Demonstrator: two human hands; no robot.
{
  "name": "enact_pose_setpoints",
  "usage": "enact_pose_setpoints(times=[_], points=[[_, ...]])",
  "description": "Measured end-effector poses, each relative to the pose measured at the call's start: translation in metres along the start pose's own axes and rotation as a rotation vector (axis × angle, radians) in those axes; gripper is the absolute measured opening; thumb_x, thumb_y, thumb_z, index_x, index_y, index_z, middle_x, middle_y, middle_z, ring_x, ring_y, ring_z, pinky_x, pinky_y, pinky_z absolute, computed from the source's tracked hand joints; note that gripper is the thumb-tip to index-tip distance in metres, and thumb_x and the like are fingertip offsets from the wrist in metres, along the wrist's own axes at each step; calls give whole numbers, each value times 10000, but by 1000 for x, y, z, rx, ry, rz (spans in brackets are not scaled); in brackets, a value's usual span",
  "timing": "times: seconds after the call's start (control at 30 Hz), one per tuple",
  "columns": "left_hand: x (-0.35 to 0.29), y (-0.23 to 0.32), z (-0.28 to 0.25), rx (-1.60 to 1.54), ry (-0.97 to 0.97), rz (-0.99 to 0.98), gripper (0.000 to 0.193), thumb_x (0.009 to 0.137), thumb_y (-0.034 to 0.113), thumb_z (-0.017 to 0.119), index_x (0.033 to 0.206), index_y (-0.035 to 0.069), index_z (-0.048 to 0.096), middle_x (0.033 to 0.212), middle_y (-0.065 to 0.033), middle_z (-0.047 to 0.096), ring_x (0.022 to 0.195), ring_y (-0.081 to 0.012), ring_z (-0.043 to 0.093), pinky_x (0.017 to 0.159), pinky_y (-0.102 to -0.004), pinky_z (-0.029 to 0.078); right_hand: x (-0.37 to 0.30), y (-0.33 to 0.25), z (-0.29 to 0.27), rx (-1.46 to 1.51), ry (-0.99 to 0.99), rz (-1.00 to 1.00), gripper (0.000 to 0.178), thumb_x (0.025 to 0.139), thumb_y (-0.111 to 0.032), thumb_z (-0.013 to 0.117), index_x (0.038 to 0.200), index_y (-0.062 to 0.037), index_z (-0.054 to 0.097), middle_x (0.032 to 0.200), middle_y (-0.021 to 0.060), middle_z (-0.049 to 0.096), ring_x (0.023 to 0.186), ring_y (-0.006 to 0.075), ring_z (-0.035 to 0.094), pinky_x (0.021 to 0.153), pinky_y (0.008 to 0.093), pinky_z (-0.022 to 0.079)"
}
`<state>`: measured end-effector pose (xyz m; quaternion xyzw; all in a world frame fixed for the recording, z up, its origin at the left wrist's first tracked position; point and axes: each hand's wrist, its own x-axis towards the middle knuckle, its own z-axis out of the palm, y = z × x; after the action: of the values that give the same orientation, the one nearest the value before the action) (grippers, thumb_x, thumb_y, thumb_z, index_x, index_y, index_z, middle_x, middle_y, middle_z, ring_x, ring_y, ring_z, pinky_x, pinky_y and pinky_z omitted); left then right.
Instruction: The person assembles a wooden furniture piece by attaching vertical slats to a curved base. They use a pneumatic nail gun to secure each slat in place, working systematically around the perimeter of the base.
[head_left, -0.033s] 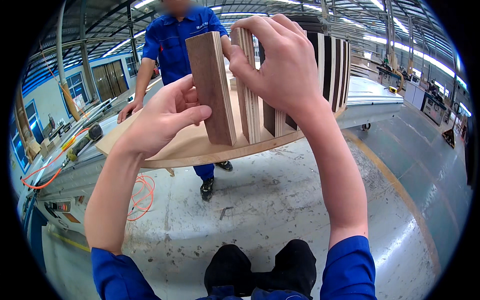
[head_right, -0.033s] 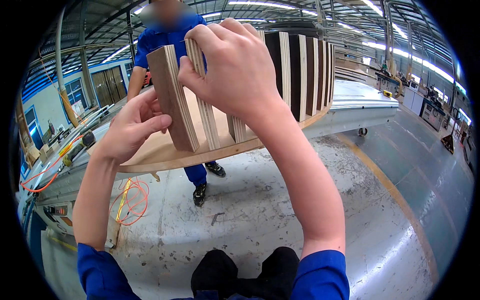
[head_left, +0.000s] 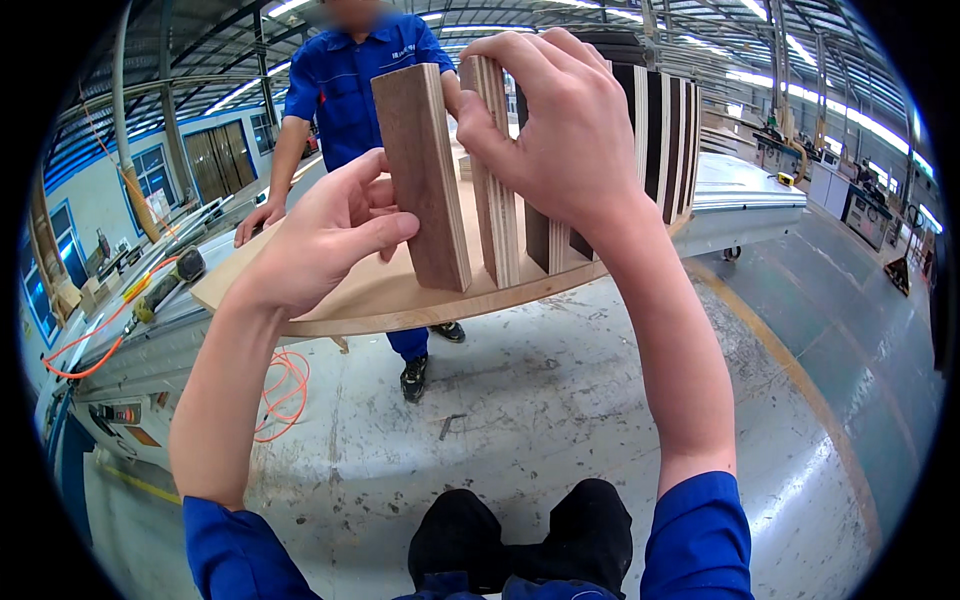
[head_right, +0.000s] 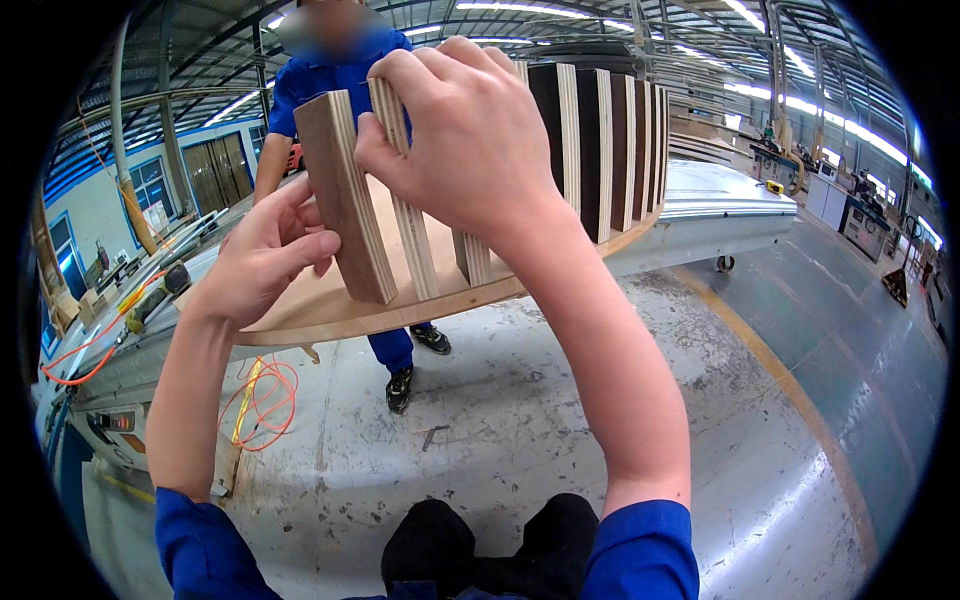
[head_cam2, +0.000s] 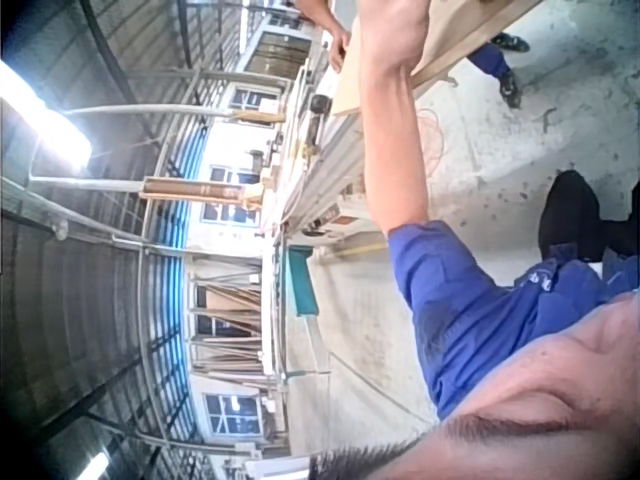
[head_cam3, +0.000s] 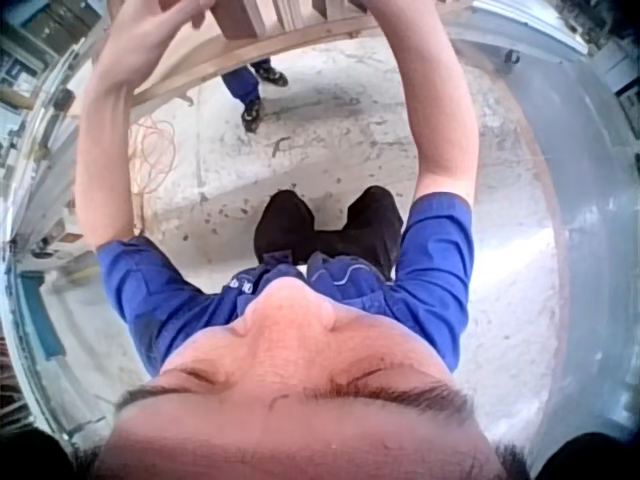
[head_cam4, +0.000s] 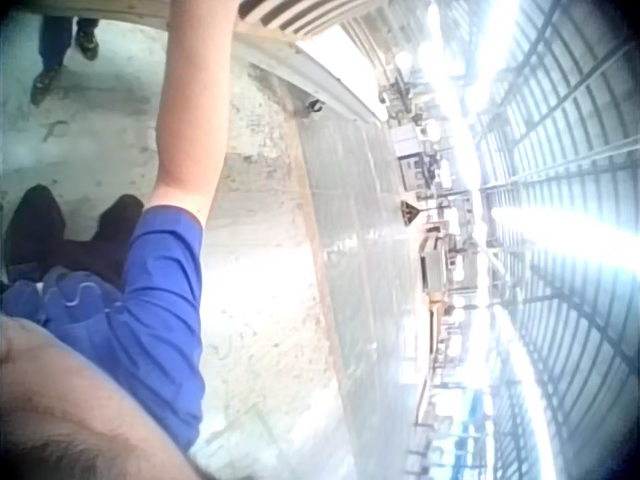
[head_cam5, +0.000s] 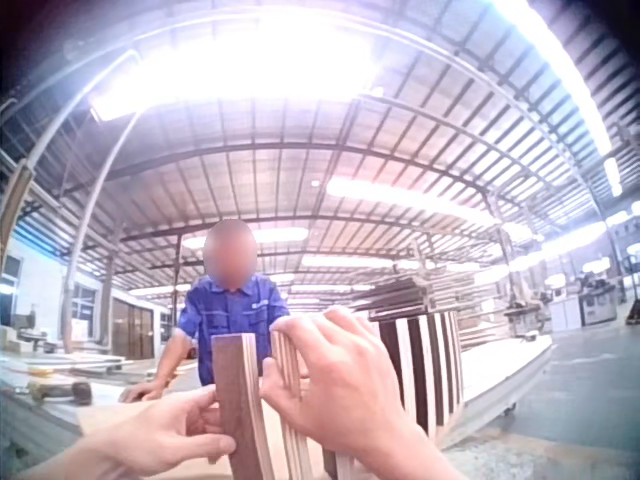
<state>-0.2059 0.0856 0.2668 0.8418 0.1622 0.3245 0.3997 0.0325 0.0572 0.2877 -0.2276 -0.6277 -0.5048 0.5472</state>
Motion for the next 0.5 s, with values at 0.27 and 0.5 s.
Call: enact_pose_setpoints(times=[0.27,0.5], points=[[-6,-3,31,53,57,148,733,885,113,777,1483,-7,372,1271,-108,599,1076,-168,650,904,-323,564,0,2,1,-6,6,-31,214,827,-249,712,948,-74,707,830,81,707,847,259,669,873,400,530],[-8,1,30,49,92,-25,671,843,61,763,1401,-29,401,1214,-169,645,1102,-227,681,978,-377,553,0,1,1,-2,12,-37,215,826,-254,719,946,-75,707,834,79,707,857,259,669,874,410,530]])
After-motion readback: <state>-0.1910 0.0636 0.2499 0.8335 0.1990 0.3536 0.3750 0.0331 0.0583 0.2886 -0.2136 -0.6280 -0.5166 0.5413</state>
